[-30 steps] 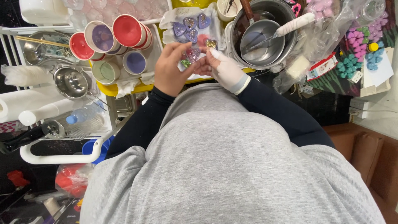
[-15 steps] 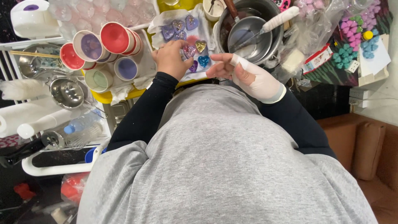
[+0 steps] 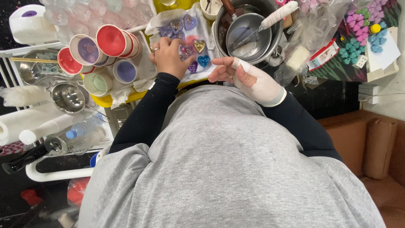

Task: Arranging and inspecting heart-shaped wax melts decorated with glitter.

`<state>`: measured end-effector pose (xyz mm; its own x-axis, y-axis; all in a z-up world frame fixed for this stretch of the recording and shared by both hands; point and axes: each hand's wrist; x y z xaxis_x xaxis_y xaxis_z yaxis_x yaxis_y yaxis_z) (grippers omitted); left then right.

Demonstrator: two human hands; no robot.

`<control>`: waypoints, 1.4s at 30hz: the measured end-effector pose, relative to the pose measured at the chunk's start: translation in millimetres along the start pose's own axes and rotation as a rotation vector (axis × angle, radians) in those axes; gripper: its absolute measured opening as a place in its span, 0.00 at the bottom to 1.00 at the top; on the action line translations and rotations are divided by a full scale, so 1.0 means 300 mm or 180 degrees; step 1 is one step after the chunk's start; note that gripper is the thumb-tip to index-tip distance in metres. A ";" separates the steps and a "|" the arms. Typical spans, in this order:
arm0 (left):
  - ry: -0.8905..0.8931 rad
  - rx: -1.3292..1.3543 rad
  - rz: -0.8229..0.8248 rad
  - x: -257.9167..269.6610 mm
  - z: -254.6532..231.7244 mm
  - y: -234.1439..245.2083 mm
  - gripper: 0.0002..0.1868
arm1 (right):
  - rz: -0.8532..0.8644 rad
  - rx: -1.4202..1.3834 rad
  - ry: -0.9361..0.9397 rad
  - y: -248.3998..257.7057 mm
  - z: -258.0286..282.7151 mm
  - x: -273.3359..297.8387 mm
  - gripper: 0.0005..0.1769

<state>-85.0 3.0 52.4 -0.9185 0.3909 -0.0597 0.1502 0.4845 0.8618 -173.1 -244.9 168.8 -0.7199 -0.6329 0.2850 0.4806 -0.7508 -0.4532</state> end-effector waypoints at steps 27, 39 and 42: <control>-0.0059 -0.0661 -0.0557 0.034 0.072 -0.040 0.24 | -0.0071 0.0858 -0.0755 -0.043 -0.047 -0.158 0.27; 0.0188 -0.0187 -0.0955 0.294 0.133 0.190 0.06 | -0.0811 0.2801 -0.0737 -0.099 -0.117 -0.348 0.12; 0.0249 -0.0451 -0.1066 0.377 0.159 0.207 0.05 | -0.1174 0.3454 0.0199 -0.044 -0.248 -0.472 0.10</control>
Point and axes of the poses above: each hand's wrist, its own x-axis away from the middle knuckle, its own y-axis out of the back of the hand, z = x × y, and after that the axes turned 13 degrees about -y, right-handed
